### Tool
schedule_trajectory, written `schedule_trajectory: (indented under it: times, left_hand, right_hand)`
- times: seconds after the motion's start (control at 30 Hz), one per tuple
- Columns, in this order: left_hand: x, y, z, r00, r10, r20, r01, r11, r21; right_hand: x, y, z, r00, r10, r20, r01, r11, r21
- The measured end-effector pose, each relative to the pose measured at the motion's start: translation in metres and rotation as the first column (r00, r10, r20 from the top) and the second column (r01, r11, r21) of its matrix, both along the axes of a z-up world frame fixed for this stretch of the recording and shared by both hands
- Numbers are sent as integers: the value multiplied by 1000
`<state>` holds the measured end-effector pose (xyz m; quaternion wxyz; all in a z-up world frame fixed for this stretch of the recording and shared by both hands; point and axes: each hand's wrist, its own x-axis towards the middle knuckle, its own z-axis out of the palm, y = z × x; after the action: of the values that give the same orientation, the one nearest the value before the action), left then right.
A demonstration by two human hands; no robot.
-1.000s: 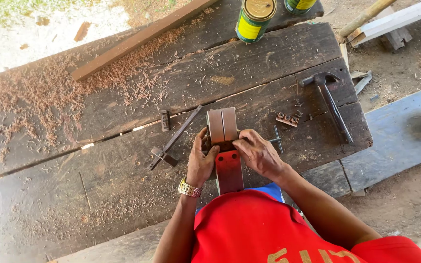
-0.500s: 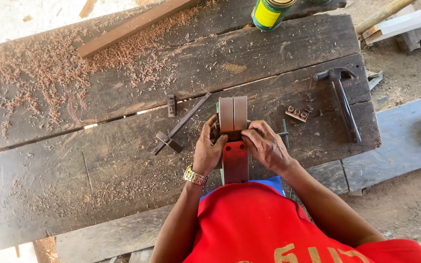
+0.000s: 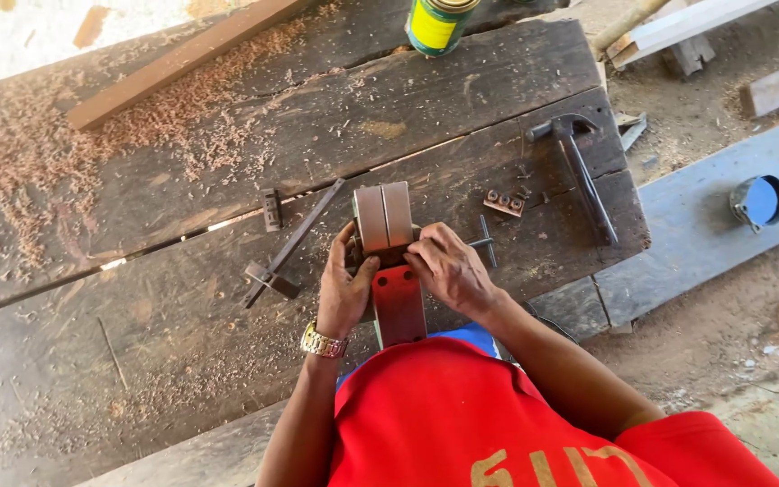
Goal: Adjusting the blades and screws on an electric woodworking planer.
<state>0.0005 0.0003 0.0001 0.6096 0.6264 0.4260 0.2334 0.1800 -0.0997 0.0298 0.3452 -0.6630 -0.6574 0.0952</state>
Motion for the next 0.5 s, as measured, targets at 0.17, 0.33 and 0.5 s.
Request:
schedule_trajectory:
  times: [0.17,0.33,0.5]
  left_hand:
    - [-1,0,-7,998,-5,69,7,1000,-28]
    - [1,3,1,1000,-23,0,23,999,-37]
    - [0,2,-5,997,-21,70,25,998,-59]
  right_hand:
    - [0,-1,1,1000,11,-6,-11,999,43]
    - [0,-2,-4,1000,-15,-19,15,1000,11]
    - [1,-1,2,999,17,-32,-15,998,57]
